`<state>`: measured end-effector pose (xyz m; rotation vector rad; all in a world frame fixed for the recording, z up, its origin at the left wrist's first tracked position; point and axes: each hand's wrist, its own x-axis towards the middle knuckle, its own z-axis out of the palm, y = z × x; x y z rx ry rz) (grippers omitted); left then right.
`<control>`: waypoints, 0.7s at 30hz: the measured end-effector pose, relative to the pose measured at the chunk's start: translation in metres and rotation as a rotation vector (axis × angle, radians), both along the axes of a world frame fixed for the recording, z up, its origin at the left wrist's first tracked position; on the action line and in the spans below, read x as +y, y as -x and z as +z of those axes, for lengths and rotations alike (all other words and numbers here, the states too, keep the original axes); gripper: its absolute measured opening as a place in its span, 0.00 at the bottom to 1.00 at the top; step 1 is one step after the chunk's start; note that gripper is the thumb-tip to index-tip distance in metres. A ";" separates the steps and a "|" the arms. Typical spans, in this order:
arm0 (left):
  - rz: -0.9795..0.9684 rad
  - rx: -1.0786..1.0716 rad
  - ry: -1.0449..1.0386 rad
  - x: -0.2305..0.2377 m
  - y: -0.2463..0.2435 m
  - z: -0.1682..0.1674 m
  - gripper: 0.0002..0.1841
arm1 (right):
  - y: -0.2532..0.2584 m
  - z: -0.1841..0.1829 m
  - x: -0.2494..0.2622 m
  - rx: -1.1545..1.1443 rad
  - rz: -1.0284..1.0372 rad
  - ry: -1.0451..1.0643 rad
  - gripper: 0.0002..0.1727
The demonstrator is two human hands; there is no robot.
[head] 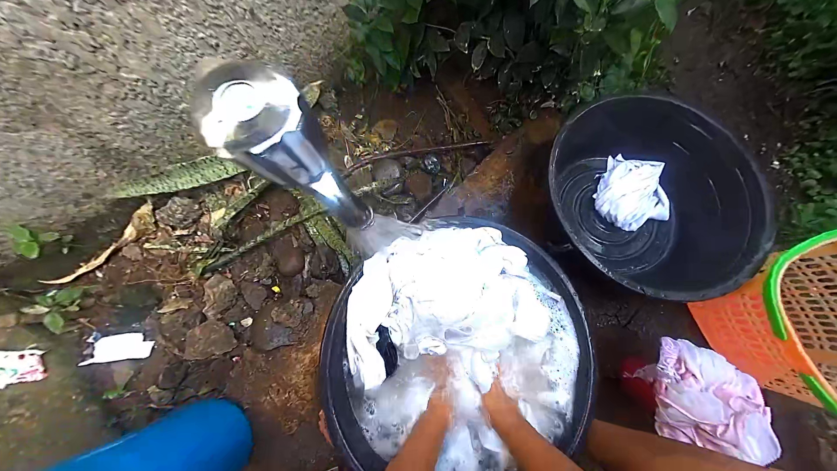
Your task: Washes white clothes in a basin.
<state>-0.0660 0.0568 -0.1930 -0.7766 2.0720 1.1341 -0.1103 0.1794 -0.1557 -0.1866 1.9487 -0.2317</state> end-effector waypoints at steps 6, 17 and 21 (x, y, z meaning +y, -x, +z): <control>-0.390 -0.489 -0.062 -0.022 -0.001 0.016 0.26 | 0.002 -0.007 0.012 -0.255 -0.067 -0.111 0.27; -0.494 0.003 -0.037 -0.033 0.030 0.059 0.34 | 0.064 0.084 -0.003 0.128 -0.030 0.246 0.27; -0.273 0.310 -0.084 -0.028 0.012 0.063 0.58 | 0.065 0.202 0.009 0.193 -0.585 0.749 0.21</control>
